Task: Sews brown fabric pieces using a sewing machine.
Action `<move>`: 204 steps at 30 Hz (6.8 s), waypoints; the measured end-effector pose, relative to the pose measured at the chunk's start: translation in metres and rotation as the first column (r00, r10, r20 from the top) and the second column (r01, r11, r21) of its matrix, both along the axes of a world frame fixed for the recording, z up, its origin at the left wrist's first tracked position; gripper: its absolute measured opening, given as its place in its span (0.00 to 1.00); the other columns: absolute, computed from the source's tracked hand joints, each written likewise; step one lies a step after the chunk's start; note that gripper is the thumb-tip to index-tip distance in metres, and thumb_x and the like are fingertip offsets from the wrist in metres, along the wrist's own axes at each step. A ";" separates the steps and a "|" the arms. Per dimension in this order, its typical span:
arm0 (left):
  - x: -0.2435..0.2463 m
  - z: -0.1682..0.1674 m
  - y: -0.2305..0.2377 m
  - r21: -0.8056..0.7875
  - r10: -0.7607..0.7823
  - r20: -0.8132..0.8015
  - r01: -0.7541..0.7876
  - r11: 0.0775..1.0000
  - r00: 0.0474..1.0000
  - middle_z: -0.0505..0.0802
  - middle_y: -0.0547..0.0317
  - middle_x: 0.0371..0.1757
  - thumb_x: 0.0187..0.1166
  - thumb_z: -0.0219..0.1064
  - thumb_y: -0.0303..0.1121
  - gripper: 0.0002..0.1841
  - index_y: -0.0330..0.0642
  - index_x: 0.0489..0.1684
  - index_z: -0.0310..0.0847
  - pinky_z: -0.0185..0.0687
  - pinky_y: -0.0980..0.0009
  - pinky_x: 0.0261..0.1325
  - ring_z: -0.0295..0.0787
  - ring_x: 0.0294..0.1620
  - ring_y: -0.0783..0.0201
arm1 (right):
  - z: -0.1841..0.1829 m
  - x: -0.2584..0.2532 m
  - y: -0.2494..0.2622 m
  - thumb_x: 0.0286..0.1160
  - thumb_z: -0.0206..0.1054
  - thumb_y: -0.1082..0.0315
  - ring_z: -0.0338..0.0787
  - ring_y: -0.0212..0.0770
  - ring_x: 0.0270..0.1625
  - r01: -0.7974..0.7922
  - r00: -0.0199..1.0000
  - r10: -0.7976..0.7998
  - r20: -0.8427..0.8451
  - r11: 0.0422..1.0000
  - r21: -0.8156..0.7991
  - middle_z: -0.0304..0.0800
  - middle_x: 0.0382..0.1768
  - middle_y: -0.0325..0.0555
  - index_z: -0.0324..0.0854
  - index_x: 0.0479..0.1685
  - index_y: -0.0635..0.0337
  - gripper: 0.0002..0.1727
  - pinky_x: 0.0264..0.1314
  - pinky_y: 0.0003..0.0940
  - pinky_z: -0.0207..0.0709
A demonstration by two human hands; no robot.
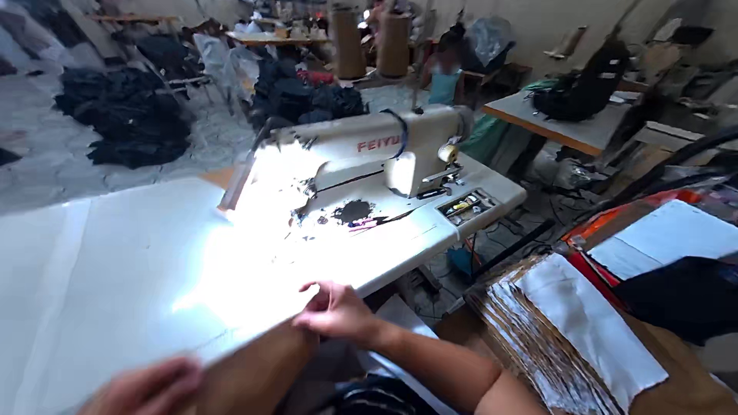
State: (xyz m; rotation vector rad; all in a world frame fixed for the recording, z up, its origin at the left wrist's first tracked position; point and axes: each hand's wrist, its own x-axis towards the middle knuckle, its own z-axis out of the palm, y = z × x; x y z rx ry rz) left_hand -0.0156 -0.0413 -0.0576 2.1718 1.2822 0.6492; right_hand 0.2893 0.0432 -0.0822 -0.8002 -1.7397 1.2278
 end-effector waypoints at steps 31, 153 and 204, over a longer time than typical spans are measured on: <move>0.124 -0.053 0.089 0.361 0.455 -0.328 -0.336 0.870 0.828 0.78 0.50 0.85 0.90 0.44 0.47 0.29 0.43 0.80 0.78 0.56 0.36 0.86 0.67 0.89 0.48 | -0.009 -0.016 0.101 0.67 0.77 0.70 0.90 0.50 0.34 0.128 0.822 -0.331 0.463 0.900 0.416 0.90 0.32 0.54 0.88 0.46 0.68 0.13 0.37 0.50 0.84; 0.156 -0.072 0.025 0.422 0.427 -0.366 -0.261 0.868 0.827 0.80 0.40 0.82 0.67 0.77 0.39 0.38 0.32 0.80 0.74 0.64 0.41 0.83 0.73 0.85 0.45 | -0.020 -0.008 0.170 0.81 0.58 0.73 0.85 0.63 0.65 -0.051 0.764 -0.334 0.553 0.822 0.567 0.89 0.55 0.62 0.91 0.62 0.59 0.18 0.68 0.59 0.74; 0.148 -0.064 0.028 0.441 0.390 -0.010 -0.346 0.828 0.921 0.93 0.43 0.62 0.77 0.68 0.27 0.12 0.39 0.54 0.94 0.71 0.50 0.82 0.84 0.73 0.43 | -0.093 0.019 -0.004 0.72 0.65 0.71 0.76 0.47 0.66 0.159 0.928 -0.351 0.127 0.679 0.717 0.81 0.48 0.46 0.90 0.51 0.50 0.13 0.78 0.43 0.60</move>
